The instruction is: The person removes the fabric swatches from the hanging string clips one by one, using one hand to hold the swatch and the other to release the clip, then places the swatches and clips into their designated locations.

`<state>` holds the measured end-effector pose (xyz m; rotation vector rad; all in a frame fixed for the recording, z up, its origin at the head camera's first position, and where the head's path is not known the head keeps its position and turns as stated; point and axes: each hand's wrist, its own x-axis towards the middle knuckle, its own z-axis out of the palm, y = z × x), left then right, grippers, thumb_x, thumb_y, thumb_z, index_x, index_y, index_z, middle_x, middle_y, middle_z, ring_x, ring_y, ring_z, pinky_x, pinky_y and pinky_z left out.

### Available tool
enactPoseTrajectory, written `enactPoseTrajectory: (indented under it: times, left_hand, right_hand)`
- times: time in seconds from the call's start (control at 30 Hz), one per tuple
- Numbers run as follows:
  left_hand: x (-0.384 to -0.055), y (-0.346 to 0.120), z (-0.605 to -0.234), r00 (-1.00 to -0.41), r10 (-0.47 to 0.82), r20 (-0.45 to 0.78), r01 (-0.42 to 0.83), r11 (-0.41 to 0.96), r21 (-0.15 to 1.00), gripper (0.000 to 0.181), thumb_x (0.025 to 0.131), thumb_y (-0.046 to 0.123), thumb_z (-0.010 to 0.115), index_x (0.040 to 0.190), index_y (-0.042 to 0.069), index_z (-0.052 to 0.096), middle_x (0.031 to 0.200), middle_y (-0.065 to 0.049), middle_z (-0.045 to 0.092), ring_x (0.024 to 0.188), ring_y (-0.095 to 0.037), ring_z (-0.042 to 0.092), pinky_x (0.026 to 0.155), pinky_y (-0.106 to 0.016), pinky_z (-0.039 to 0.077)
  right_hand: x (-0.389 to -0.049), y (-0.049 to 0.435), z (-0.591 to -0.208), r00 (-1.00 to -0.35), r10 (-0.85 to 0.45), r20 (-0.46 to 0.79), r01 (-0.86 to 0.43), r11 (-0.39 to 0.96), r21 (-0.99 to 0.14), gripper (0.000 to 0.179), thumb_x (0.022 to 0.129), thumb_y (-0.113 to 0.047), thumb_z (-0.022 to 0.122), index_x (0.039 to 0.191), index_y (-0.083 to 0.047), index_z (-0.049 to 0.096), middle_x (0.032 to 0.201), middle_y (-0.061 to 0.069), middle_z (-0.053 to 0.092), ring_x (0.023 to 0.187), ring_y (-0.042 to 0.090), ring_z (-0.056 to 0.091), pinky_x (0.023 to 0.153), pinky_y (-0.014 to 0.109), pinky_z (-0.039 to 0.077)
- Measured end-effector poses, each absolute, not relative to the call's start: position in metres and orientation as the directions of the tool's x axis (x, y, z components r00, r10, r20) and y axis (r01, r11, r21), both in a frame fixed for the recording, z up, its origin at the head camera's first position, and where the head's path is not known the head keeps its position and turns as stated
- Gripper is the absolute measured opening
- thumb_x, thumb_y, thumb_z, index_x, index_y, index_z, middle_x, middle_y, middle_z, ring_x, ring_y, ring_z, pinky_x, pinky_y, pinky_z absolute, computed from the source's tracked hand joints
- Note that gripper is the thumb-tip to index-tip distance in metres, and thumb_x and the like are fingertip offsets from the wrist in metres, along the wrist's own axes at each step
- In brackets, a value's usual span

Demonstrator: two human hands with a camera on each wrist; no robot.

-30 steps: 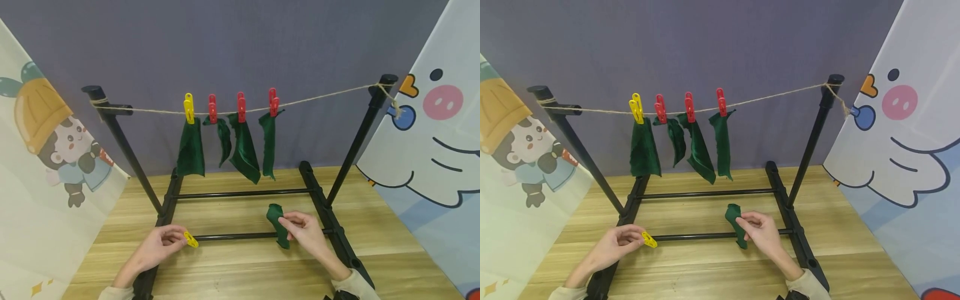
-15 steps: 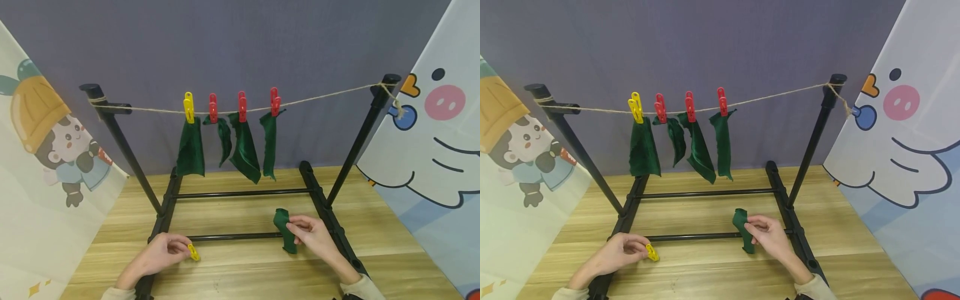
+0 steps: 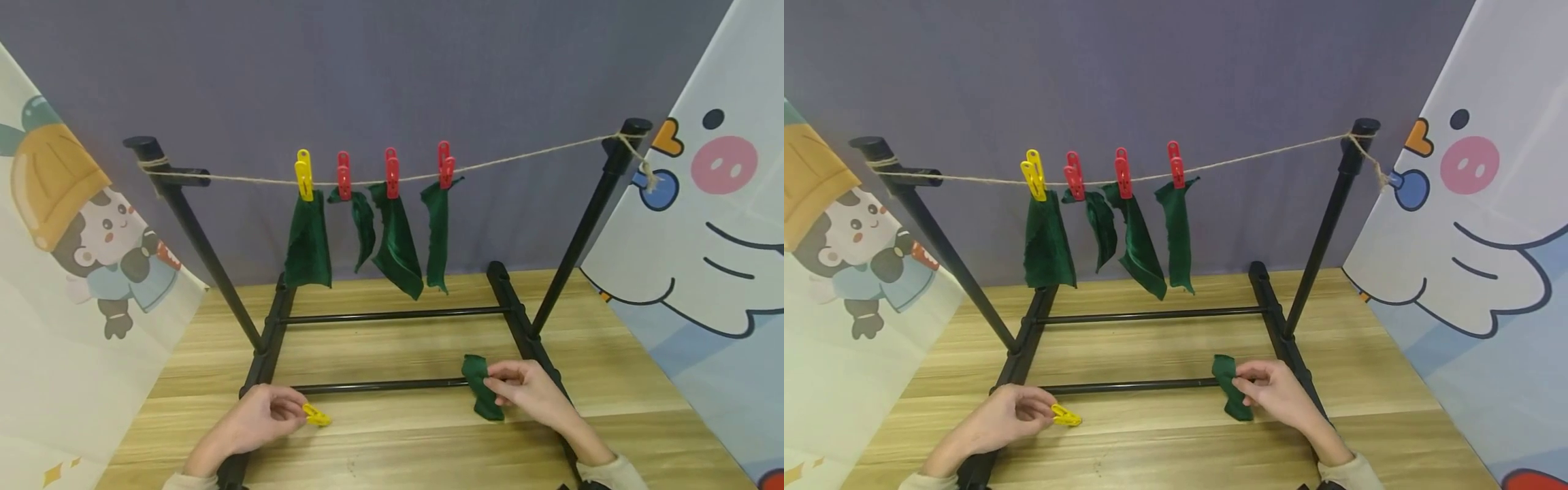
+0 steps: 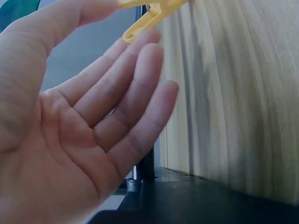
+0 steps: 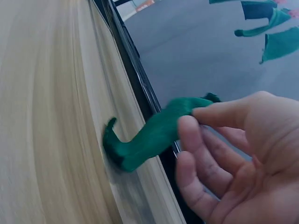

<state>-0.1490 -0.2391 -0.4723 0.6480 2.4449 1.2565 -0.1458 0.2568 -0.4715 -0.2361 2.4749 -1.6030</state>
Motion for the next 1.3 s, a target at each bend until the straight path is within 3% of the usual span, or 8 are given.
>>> enactPoseTrajectory:
  times: [0.4,0.63,0.93,1.3]
  left_hand:
    - [-0.142,-0.231,-0.47,-0.887,0.453,-0.09,0.304,0.718,0.626,0.024,0.08,0.026,0.077,0.098,0.013,0.07,0.082,0.016,0.065,0.072,-0.002,0.06,0.061,-0.023,0.05]
    - [-0.138,-0.226,-0.471,-0.919,0.382,-0.098,0.288,0.818,0.498,0.024,0.077,0.027,0.077,0.096,0.015,0.072,0.083,0.015,0.065,0.072,-0.002,0.058,0.06,-0.023,0.048]
    - [-0.137,-0.225,-0.473,-0.94,0.332,-0.075,0.264,0.85,0.455,0.024,0.071,0.022,0.078,0.093,0.014,0.072,0.078,0.013,0.061,0.069,-0.005,0.055,0.059,-0.022,0.044]
    - [-0.14,-0.225,-0.476,-0.945,0.322,-0.061,0.265,0.86,0.435,0.027,0.069,0.017,0.077,0.095,0.01,0.072,0.076,0.014,0.059,0.066,-0.003,0.051,0.057,-0.021,0.044]
  right_hand:
    - [-0.145,0.281,-0.476,-0.917,-0.388,-0.092,-0.129,0.509,-0.851,0.022,0.09,-0.028,0.069,0.102,-0.01,0.071,0.091,0.006,0.069,0.073,0.023,0.067,0.063,0.036,0.055]
    - [-0.144,0.288,-0.472,-0.913,-0.399,-0.089,-0.181,0.59,-0.787,0.014,0.089,-0.024,0.069,0.098,-0.013,0.073,0.091,-0.001,0.07,0.074,0.014,0.065,0.06,0.027,0.052]
    - [-0.143,0.282,-0.472,-0.943,-0.328,-0.059,-0.216,0.738,-0.639,0.004,0.086,-0.011,0.072,0.089,-0.012,0.072,0.079,-0.005,0.068,0.06,0.007,0.061,0.052,0.024,0.049]
    - [-0.143,0.284,-0.474,-0.946,-0.303,-0.115,-0.135,0.692,-0.709,0.011,0.089,-0.017,0.07,0.094,-0.007,0.071,0.077,0.0,0.067,0.052,0.016,0.062,0.044,0.028,0.05]
